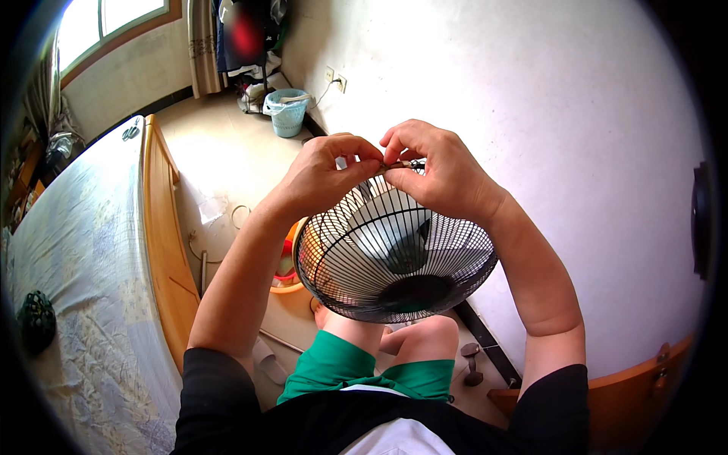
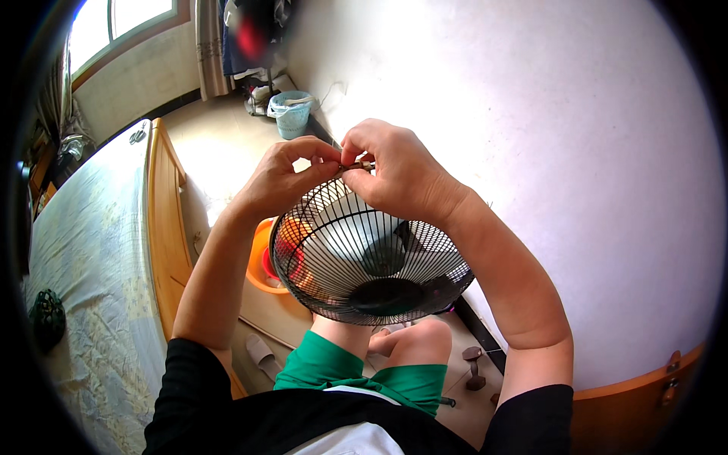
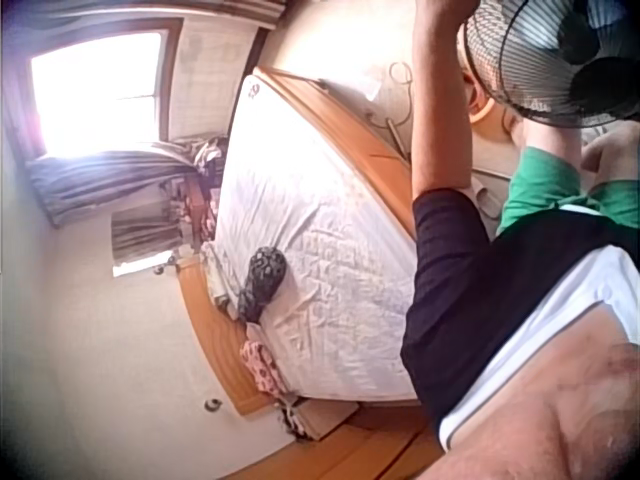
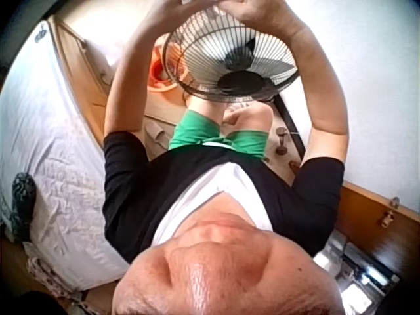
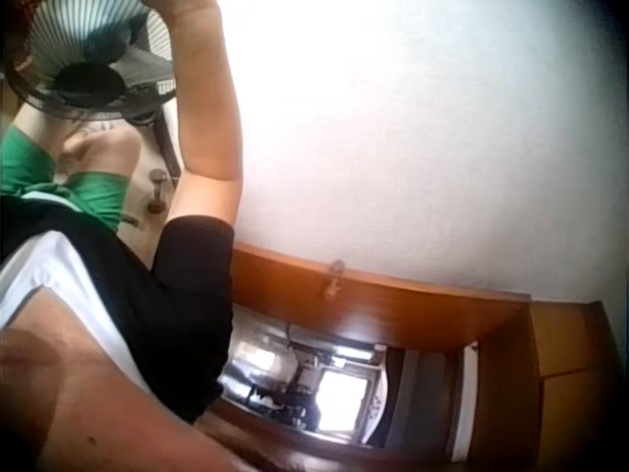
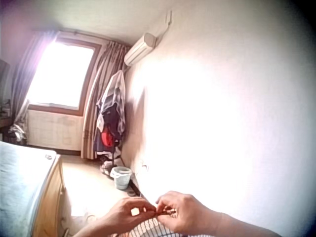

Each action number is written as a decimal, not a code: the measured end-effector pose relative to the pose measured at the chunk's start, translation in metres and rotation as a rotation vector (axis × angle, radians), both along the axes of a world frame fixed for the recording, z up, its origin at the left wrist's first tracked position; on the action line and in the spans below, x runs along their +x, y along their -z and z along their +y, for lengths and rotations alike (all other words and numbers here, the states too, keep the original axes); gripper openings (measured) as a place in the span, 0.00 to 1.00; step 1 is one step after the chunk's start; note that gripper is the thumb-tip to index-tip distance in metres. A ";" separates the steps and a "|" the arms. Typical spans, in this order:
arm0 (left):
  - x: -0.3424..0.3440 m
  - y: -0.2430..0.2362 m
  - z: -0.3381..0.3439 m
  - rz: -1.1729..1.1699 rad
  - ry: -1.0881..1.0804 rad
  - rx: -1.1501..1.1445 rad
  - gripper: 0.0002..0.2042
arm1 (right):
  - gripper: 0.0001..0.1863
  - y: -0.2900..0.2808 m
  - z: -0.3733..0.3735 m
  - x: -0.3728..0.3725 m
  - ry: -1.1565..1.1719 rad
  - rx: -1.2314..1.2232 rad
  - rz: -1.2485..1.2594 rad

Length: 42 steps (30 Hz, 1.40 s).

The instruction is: The person is tying the metal grilles of a fan together using a piece of wire and tightening it with pliers.

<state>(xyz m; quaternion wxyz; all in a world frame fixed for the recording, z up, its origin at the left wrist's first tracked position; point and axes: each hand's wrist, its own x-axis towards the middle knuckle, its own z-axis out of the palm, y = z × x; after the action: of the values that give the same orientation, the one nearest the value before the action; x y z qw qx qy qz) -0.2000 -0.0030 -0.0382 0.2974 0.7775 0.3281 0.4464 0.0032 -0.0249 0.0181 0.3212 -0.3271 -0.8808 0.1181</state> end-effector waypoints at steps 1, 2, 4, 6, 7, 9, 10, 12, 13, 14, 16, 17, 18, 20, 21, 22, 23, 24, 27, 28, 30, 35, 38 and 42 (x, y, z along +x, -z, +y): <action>0.000 0.001 0.000 -0.007 0.000 -0.009 0.07 | 0.08 0.000 -0.001 0.000 -0.003 0.019 0.000; 0.000 0.001 0.000 -0.015 0.000 -0.018 0.08 | 0.08 -0.002 -0.001 -0.001 0.024 -0.034 0.002; 0.000 0.001 0.001 -0.034 0.014 -0.040 0.08 | 0.09 -0.008 0.000 -0.002 0.077 -0.143 0.005; 0.001 0.002 0.003 -0.070 0.046 -0.076 0.08 | 0.06 -0.016 0.003 -0.001 0.051 -0.190 -0.035; 0.001 0.003 0.003 -0.095 0.071 -0.100 0.08 | 0.05 -0.018 0.005 0.000 0.040 -0.214 -0.055; 0.002 0.004 0.004 -0.130 0.100 -0.142 0.08 | 0.05 -0.021 0.013 -0.001 0.062 -0.232 -0.122; 0.001 0.005 0.004 -0.140 0.104 -0.159 0.08 | 0.05 -0.023 0.016 -0.002 0.073 -0.253 -0.155; 0.001 0.005 0.005 -0.137 0.080 -0.171 0.09 | 0.06 -0.026 0.021 -0.006 0.090 -0.291 -0.208; 0.001 0.005 0.005 -0.124 0.052 -0.166 0.09 | 0.06 -0.027 0.021 -0.007 0.106 -0.327 -0.217; 0.001 0.005 0.005 -0.111 0.024 -0.161 0.09 | 0.06 -0.027 0.021 -0.008 0.122 -0.364 -0.226; 0.001 0.002 -0.001 -0.027 -0.101 -0.011 0.10 | 0.05 -0.025 0.023 -0.007 0.117 -0.395 -0.218; 0.002 -0.001 -0.004 0.016 -0.164 0.064 0.11 | 0.05 -0.022 0.025 -0.006 0.095 -0.392 -0.201; 0.003 -0.002 -0.006 0.009 -0.176 0.097 0.11 | 0.05 -0.021 0.026 -0.005 0.073 -0.387 -0.184; 0.004 -0.003 -0.011 0.079 -0.240 0.245 0.10 | 0.04 -0.018 0.023 -0.006 0.085 -0.405 -0.155; 0.004 -0.004 -0.013 0.115 -0.274 0.320 0.09 | 0.04 -0.017 0.022 -0.007 0.088 -0.413 -0.140; 0.006 -0.005 -0.015 0.113 -0.271 0.297 0.07 | 0.04 -0.015 0.022 -0.007 0.078 -0.407 -0.141; 0.006 -0.005 -0.016 0.119 -0.281 0.306 0.08 | 0.03 -0.014 0.022 -0.006 0.068 -0.401 -0.141; 0.006 -0.005 -0.016 0.126 -0.290 0.317 0.08 | 0.03 -0.013 0.022 -0.007 0.058 -0.394 -0.142; 0.006 -0.011 -0.016 0.204 -0.300 0.274 0.09 | 0.02 -0.014 0.018 -0.006 0.043 -0.375 -0.138; 0.006 -0.014 -0.016 0.239 -0.298 0.248 0.10 | 0.05 -0.013 0.018 -0.005 0.038 -0.370 -0.125; 0.006 -0.019 -0.015 0.251 -0.279 0.214 0.10 | 0.11 -0.009 0.019 -0.003 0.025 -0.361 -0.099; 0.008 -0.026 -0.009 0.274 -0.233 0.163 0.11 | 0.11 -0.009 0.018 -0.003 -0.009 -0.358 -0.084; 0.009 -0.026 -0.009 0.234 -0.203 0.107 0.11 | 0.04 -0.013 0.016 -0.003 0.006 -0.391 -0.094; 0.006 -0.015 0.000 0.089 -0.072 -0.020 0.10 | 0.02 -0.015 0.021 0.001 0.003 -0.456 -0.106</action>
<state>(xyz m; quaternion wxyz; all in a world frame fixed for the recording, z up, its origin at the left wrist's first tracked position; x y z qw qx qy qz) -0.1944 -0.0031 -0.0231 0.2741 0.7813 0.3733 0.4185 0.0043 -0.0040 0.0332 0.1924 -0.3983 -0.8464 0.2965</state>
